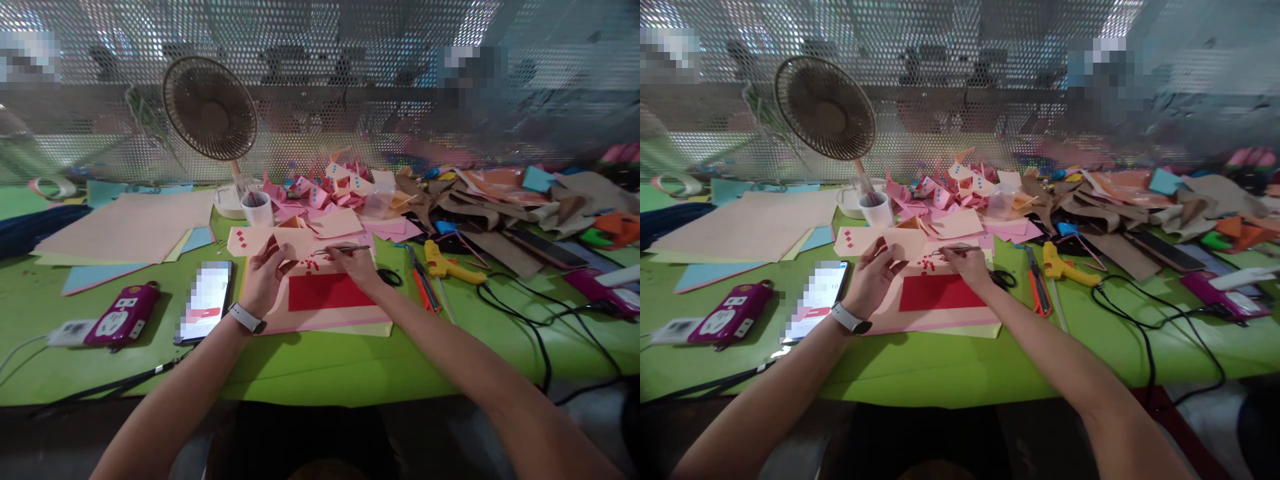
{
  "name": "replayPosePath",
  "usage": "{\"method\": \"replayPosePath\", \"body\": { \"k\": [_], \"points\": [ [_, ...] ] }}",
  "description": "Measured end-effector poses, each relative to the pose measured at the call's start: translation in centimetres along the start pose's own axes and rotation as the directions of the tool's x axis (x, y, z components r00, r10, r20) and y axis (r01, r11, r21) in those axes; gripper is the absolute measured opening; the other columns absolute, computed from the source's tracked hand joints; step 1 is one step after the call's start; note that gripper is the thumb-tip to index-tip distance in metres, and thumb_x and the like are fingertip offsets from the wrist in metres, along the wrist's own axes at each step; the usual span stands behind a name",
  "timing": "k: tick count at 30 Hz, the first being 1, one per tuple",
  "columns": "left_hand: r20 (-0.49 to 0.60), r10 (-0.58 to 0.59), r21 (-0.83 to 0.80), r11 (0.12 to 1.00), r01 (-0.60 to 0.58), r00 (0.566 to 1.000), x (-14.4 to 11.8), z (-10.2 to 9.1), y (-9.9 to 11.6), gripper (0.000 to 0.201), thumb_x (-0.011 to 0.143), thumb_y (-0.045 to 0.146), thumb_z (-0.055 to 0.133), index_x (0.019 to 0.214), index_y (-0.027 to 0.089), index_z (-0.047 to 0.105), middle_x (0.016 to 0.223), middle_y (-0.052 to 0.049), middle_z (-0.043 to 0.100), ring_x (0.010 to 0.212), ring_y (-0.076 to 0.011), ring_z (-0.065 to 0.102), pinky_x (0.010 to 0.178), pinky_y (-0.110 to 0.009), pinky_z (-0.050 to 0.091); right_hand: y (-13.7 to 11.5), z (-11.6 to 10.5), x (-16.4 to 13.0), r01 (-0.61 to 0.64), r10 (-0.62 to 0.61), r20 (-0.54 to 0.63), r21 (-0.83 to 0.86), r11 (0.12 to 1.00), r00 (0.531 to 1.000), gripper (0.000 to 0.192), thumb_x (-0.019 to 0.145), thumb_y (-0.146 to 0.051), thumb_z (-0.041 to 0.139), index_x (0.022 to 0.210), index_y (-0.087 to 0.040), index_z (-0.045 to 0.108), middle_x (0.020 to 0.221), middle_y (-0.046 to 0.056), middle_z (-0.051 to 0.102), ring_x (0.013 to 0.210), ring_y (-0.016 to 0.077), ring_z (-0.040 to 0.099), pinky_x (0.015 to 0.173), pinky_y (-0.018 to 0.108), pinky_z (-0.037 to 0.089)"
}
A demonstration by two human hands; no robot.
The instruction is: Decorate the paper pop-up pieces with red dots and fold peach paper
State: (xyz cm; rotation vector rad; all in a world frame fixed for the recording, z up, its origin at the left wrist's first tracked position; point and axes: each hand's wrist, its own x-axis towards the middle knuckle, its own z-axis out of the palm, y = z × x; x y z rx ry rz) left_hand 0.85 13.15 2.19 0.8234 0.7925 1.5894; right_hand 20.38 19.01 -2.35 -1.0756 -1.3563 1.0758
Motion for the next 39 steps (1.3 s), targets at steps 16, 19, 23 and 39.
{"method": "replayPosePath", "body": {
  "k": [16, 19, 23, 39],
  "points": [
    [-0.012, -0.013, -0.016, 1.000, 0.013, 1.000, 0.0, 0.0, 0.0, 0.028, 0.069, 0.023, 0.078, 0.096, 0.024, 0.069, 0.098, 0.000, 0.070, 0.091, -0.0157, 0.066, 0.076, -0.027, 0.056, 0.4, -0.3, 0.1, 0.055, -0.054, 0.016, -0.030, 0.998, 0.998, 0.030, 0.073, -0.049, 0.074, 0.076, -0.019, 0.073, 0.072, 0.005, 0.075, 0.072, 0.0217, 0.070, 0.066, 0.031, 0.053],
    [-0.025, -0.024, -0.015, 1.000, 0.023, 0.999, 0.0, 0.1, 0.0, 0.029, 0.068, 0.024, 0.079, 0.095, 0.022, 0.069, 0.097, 0.000, 0.070, 0.090, -0.0157, 0.066, 0.075, -0.027, 0.056, 0.3, -0.3, 0.1, 0.061, -0.060, 0.016, -0.033, 0.998, 0.998, 0.030, 0.073, -0.049, 0.074, 0.074, -0.019, 0.073, 0.073, 0.005, 0.075, 0.073, 0.0220, 0.070, 0.068, 0.031, 0.053],
    [-0.034, -0.030, -0.008, 1.000, 0.030, 0.999, -0.1, 0.1, 0.1, 0.031, 0.067, 0.024, 0.079, 0.096, 0.022, 0.068, 0.095, 0.000, 0.068, 0.090, -0.0159, 0.065, 0.077, -0.028, 0.056, 0.2, -0.2, 0.1, 0.076, -0.076, 0.017, -0.029, 0.997, 0.997, 0.031, 0.073, -0.049, 0.074, 0.072, -0.019, 0.073, 0.070, 0.004, 0.074, 0.071, 0.0211, 0.070, 0.068, 0.031, 0.053],
    [-0.059, -0.111, -0.026, 0.994, 0.109, 0.992, -1.2, 0.8, 0.0, 0.032, 0.067, 0.025, 0.082, 0.094, 0.018, 0.066, 0.097, -0.001, 0.064, 0.097, -0.0185, 0.062, 0.088, -0.038, 0.057, -5.8, -0.7, -1.8, 0.306, -0.286, -0.204, 0.071, 0.949, 0.936, 0.015, 0.078, -0.039, 0.076, 0.077, -0.024, 0.075, 0.073, 0.001, 0.075, 0.070, 0.0199, 0.072, 0.073, 0.034, 0.059]
  ]
}}
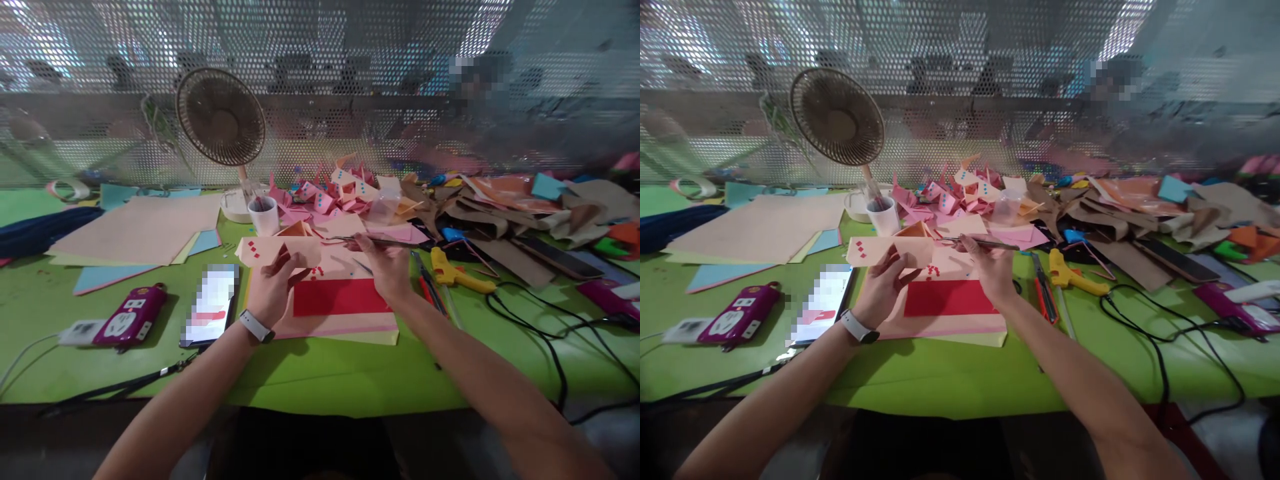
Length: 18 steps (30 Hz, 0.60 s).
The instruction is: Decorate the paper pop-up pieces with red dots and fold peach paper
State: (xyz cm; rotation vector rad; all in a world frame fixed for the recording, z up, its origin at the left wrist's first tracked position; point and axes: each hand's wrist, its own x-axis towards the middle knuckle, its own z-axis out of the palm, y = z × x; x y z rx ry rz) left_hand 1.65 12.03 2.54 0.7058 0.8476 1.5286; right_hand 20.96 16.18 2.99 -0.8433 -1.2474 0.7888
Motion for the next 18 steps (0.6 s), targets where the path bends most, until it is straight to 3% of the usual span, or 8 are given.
{"method": "replayPosePath", "body": {
  "k": [3, 7, 18],
  "points": [
    [0.017, -0.065, -0.004, 0.998, 0.065, 0.998, -0.6, 0.5, -0.3, 0.031, 0.068, 0.024, 0.083, 0.091, 0.017, 0.065, 0.090, 0.000, 0.062, 0.090, -0.0147, 0.062, 0.089, -0.038, 0.058, -1.9, 0.2, -0.9, 0.040, -0.041, 0.050, 0.037, 0.999, 0.998, 0.013, 0.080, -0.037, 0.075, 0.081, -0.024, 0.075, 0.074, 0.001, 0.075, 0.070, 0.0189, 0.072, 0.072, 0.034, 0.061],
    [0.034, -0.123, -0.002, 0.992, 0.124, 0.992, -1.1, 1.0, -1.0, 0.030, 0.067, 0.024, 0.084, 0.089, 0.017, 0.064, 0.088, 0.002, 0.061, 0.084, -0.0114, 0.061, 0.092, -0.038, 0.057, -2.2, 0.6, -1.7, 0.035, -0.046, 0.140, 0.077, 0.996, 0.989, 0.012, 0.081, -0.034, 0.075, 0.079, -0.022, 0.075, 0.074, 0.001, 0.075, 0.069, 0.0178, 0.072, 0.069, 0.032, 0.060],
    [0.105, -0.135, 0.037, 0.991, 0.132, 0.985, -1.4, 1.0, -1.2, 0.030, 0.072, 0.028, 0.081, 0.099, 0.020, 0.070, 0.105, -0.002, 0.067, 0.096, -0.0171, 0.063, 0.090, -0.038, 0.059, -1.8, 0.6, -1.8, -0.061, 0.056, 0.130, 0.030, 0.998, 0.990, 0.022, 0.076, -0.043, 0.078, 0.078, -0.022, 0.074, 0.073, 0.002, 0.075, 0.070, 0.0181, 0.071, 0.068, 0.032, 0.060]
  ]
}}
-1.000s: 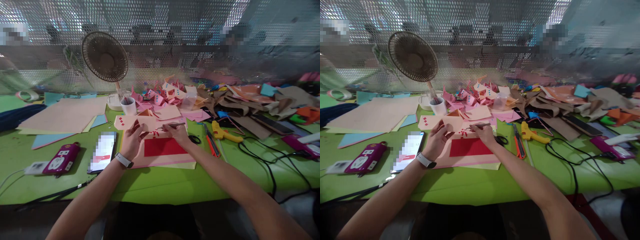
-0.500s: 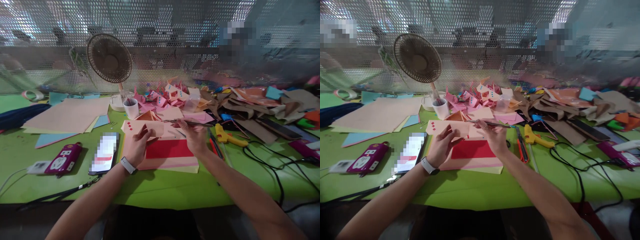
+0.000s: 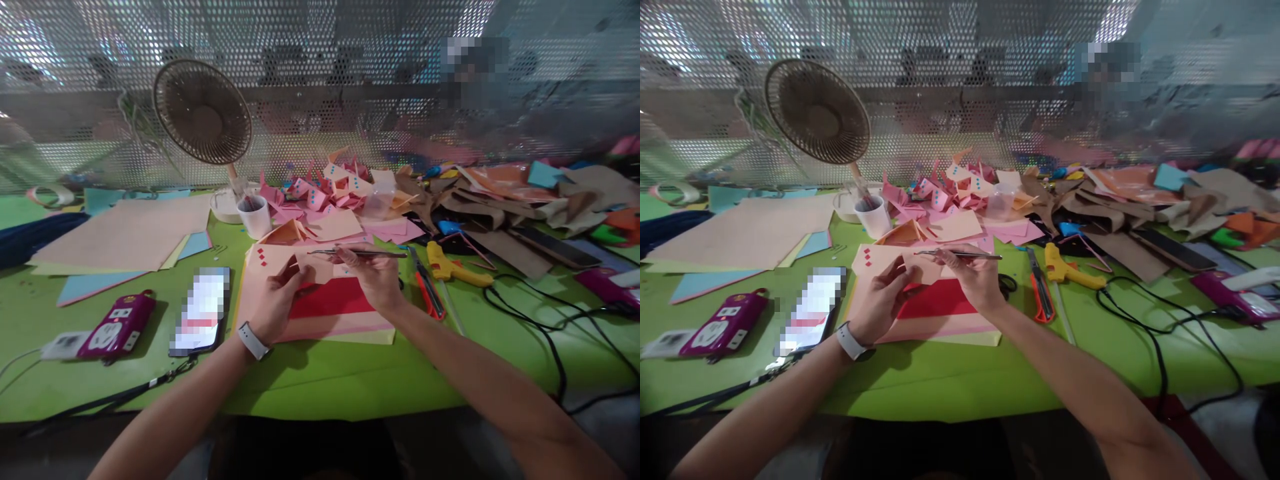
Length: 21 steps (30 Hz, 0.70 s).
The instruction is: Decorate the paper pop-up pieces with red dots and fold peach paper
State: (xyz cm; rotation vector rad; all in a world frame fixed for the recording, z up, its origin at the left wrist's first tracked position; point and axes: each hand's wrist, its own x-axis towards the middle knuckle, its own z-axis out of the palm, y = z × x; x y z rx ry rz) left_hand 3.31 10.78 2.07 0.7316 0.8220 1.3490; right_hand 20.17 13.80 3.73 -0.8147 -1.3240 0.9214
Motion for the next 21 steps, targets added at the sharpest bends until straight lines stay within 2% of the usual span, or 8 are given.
{"method": "replayPosePath", "body": {
  "k": [9, 14, 21],
  "points": [
    [-0.029, -0.009, -0.025, 1.000, 0.008, 1.000, -0.05, 0.21, 0.23, 0.032, 0.067, 0.025, 0.084, 0.095, 0.019, 0.070, 0.106, -0.001, 0.065, 0.093, -0.0146, 0.062, 0.089, -0.035, 0.059, -0.07, 0.16, 0.00, -0.007, 0.007, 0.004, 0.015, 1.000, 1.000, 0.023, 0.074, -0.043, 0.079, 0.081, -0.021, 0.074, 0.076, 0.002, 0.076, 0.070, 0.0180, 0.072, 0.069, 0.032, 0.061],
    [-0.025, -0.006, -0.008, 1.000, 0.006, 1.000, 0.02, 0.16, 0.22, 0.030, 0.070, 0.025, 0.082, 0.096, 0.019, 0.069, 0.108, -0.002, 0.065, 0.098, -0.0171, 0.062, 0.092, -0.038, 0.057, -0.15, 0.03, 0.02, 0.010, -0.010, -0.004, 0.031, 0.999, 1.000, 0.020, 0.075, -0.041, 0.079, 0.081, -0.023, 0.074, 0.075, 0.001, 0.076, 0.070, 0.0185, 0.072, 0.069, 0.033, 0.061],
    [-0.021, -0.023, 0.006, 1.000, 0.024, 1.000, -0.05, -0.01, 0.15, 0.040, 0.068, 0.026, 0.083, 0.105, 0.020, 0.068, 0.112, -0.005, 0.067, 0.105, -0.0219, 0.062, 0.091, -0.041, 0.058, -0.30, -0.14, -0.09, 0.074, -0.074, 0.011, 0.027, 0.997, 0.997, 0.015, 0.078, -0.037, 0.077, 0.081, -0.022, 0.074, 0.074, 0.001, 0.075, 0.069, 0.0168, 0.072, 0.069, 0.031, 0.060]
  ]
}}
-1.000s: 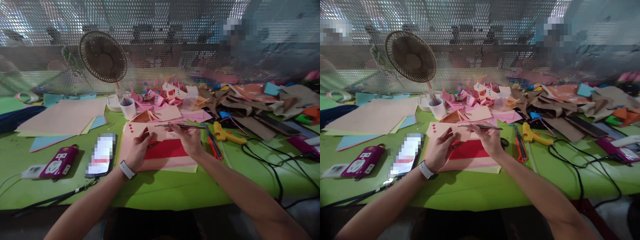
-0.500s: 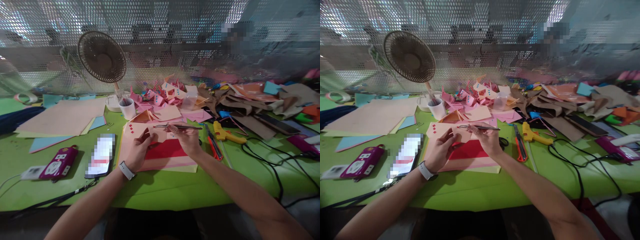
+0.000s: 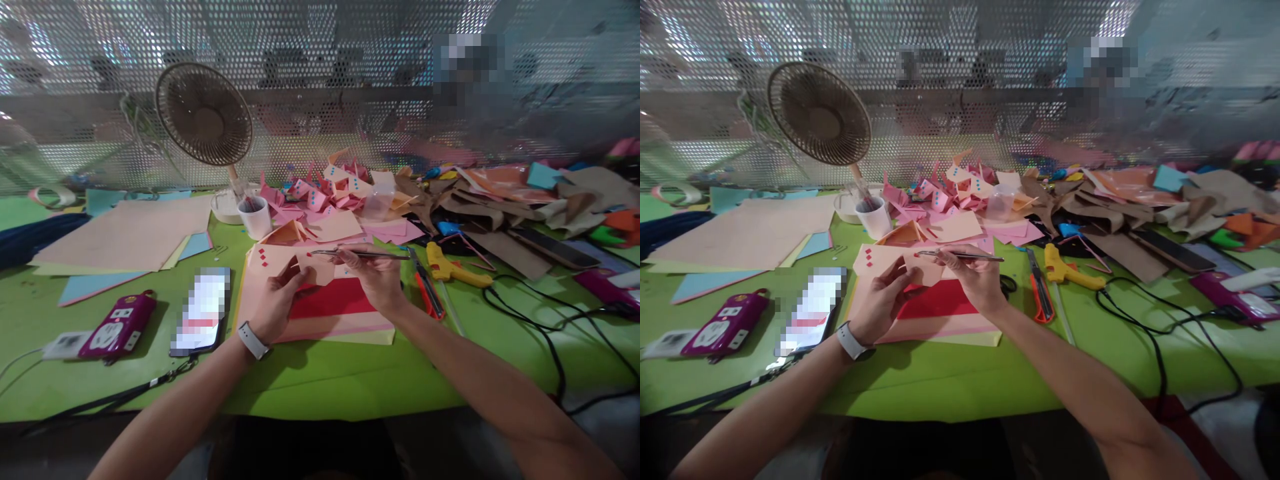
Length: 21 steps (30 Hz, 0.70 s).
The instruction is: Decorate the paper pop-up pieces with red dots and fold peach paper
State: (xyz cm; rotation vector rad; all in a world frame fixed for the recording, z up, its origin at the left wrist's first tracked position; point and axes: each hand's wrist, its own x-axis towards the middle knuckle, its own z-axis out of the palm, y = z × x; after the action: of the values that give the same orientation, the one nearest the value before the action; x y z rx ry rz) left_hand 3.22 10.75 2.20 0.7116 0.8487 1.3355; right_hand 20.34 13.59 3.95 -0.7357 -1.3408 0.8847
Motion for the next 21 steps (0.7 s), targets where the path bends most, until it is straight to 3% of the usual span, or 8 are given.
{"method": "replayPosePath", "body": {
  "k": [7, 13, 21],
  "points": [
    [0.016, -0.010, 0.008, 1.000, 0.009, 1.000, -0.01, -0.01, -0.09, 0.043, 0.066, 0.029, 0.084, 0.105, 0.019, 0.068, 0.111, -0.007, 0.069, 0.108, -0.0262, 0.062, 0.090, -0.044, 0.058, 0.09, -0.16, -0.08, 0.007, -0.007, 0.046, -0.009, 1.000, 0.999, 0.011, 0.081, -0.033, 0.075, 0.084, -0.023, 0.075, 0.076, 0.001, 0.076, 0.071, 0.0165, 0.072, 0.069, 0.030, 0.060],
    [0.032, -0.008, 0.018, 1.000, 0.008, 0.999, 0.01, -0.08, -0.14, 0.039, 0.068, 0.029, 0.083, 0.104, 0.020, 0.068, 0.110, -0.006, 0.069, 0.105, -0.0246, 0.064, 0.090, -0.043, 0.058, 0.13, -0.19, -0.03, -0.025, 0.027, 0.044, -0.043, 0.999, 0.999, 0.021, 0.077, -0.042, 0.077, 0.084, -0.023, 0.075, 0.078, 0.002, 0.076, 0.071, 0.0177, 0.072, 0.068, 0.032, 0.060],
    [0.051, 0.011, 0.034, 0.999, -0.013, 0.999, 0.05, -0.18, -0.08, 0.038, 0.071, 0.029, 0.081, 0.105, 0.021, 0.068, 0.109, -0.006, 0.070, 0.104, -0.0245, 0.065, 0.092, -0.044, 0.058, 0.10, -0.19, -0.04, -0.029, 0.030, 0.034, -0.041, 0.999, 0.999, 0.020, 0.078, -0.042, 0.076, 0.083, -0.023, 0.074, 0.076, 0.001, 0.076, 0.071, 0.0179, 0.072, 0.069, 0.033, 0.060]
  ]
}}
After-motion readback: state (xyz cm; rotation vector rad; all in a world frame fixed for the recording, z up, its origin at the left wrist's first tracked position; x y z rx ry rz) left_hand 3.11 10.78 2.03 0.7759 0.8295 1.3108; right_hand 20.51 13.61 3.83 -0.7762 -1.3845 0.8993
